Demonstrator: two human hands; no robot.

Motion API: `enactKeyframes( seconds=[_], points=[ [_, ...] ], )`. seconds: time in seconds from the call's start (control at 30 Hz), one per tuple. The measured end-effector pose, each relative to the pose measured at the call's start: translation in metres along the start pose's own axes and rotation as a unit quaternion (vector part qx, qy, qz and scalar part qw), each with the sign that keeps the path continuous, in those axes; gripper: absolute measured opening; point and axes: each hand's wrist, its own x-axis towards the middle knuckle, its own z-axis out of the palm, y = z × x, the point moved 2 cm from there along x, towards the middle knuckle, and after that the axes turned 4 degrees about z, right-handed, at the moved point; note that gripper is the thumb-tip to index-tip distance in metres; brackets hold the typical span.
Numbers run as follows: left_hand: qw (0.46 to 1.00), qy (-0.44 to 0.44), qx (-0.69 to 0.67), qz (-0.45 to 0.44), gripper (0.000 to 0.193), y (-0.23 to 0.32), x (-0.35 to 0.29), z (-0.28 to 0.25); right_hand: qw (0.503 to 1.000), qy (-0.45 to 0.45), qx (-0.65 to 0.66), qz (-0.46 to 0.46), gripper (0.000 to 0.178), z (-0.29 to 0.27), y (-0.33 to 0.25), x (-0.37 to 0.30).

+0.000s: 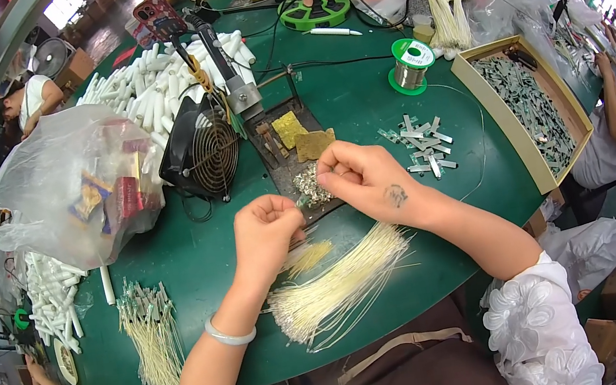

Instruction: Assembling small green plastic components onto the ends of white wires at a factory workbench.

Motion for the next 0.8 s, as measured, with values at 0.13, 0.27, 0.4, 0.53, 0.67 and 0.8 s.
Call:
enactKeyframes(
  seconds=[0.13,0.27,0.4,0.53,0.67,0.8],
  points=[
    [1.000,0.019,-0.005,-0.004,0.005,0.002,0.012,-0.002,0.998,0.045,-0.001,-0.050,0.010,0.008,0.003,0.003],
    [0.999,0.022,-0.030,-0.003,0.005,0.004,0.018,-0.002,0.994,0.071,-0.028,-0.082,0.008,0.012,0.007,0.007],
    [0.998,0.029,-0.052,0.001,0.004,0.007,0.020,0.000,0.993,0.073,-0.017,-0.096,0.009,0.014,0.010,0.009],
    [0.996,0.029,-0.079,0.013,0.005,0.007,0.022,0.000,0.993,0.079,0.015,-0.089,0.008,0.016,0.013,0.010],
    [0.996,0.039,-0.084,0.015,0.006,0.009,0.022,0.001,0.994,0.071,0.032,-0.072,0.008,0.017,0.016,0.012],
    [0.996,0.035,-0.073,0.022,0.006,0.013,0.021,0.003,0.994,0.067,0.039,-0.075,0.008,0.016,0.015,0.012]
  ],
)
